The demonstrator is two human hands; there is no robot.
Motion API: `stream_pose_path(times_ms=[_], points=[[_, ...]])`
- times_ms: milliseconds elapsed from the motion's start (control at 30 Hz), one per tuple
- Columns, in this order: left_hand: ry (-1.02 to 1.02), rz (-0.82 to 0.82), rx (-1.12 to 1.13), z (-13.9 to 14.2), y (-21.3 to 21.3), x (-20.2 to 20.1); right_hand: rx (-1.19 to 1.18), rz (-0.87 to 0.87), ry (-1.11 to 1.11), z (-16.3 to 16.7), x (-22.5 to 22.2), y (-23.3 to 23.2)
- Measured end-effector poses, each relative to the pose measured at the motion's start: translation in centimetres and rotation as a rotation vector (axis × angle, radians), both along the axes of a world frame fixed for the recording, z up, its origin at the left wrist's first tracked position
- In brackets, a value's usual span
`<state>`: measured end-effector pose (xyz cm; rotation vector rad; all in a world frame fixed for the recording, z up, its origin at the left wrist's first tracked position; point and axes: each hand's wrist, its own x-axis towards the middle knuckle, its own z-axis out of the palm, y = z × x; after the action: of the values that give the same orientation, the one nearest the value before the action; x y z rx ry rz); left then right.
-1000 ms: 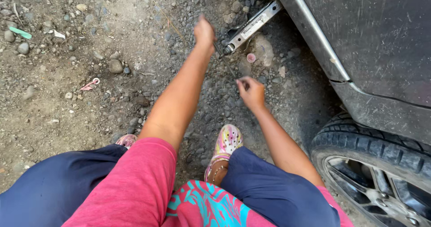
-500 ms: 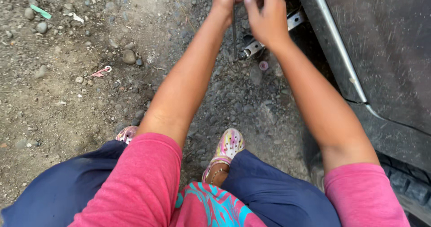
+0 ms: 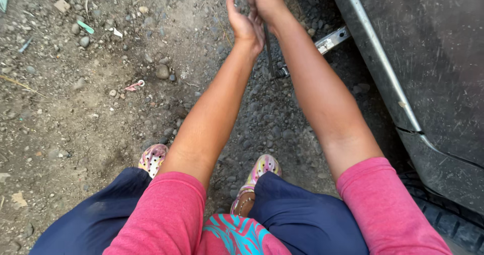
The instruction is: The person kneels and sits on the ground beside a car, loosening and tightening lug nuts on the wheel by hand and with a lug wrench. They then work a long rod under the side of the car, likely positioning a jack, before returning to turn the lug nuts on the wheel.
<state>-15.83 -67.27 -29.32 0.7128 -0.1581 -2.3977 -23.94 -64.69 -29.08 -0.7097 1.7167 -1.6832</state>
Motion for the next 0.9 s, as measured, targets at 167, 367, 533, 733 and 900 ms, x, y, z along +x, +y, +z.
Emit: stream_pose_path(times_ms=[167, 367, 533, 733, 900], points=[[-0.028, -0.379, -0.204, -1.4, 1.3, 1.2, 0.043, 0.176, -0.274, 1.4, 1.0, 1.0], [0.064, -0.47, -0.193, -3.5, 5.3, 0.4, -0.097, -0.012, 0.182, 2.8, 4.3, 8.3], [-0.123, -0.944, -0.445, -5.1, 10.3, -1.7, -0.475, -0.074, 0.025, -0.2, 9.7, 23.9], [-0.324, -0.809, -1.17, -8.8, 22.6, 1.9, -0.526, -0.565, -0.132, -10.1, 16.5, 34.3], [-0.503, -0.792, -1.183, -10.2, 24.9, 2.9, -0.301, -0.57, -0.338, -12.6, 14.0, 37.3]])
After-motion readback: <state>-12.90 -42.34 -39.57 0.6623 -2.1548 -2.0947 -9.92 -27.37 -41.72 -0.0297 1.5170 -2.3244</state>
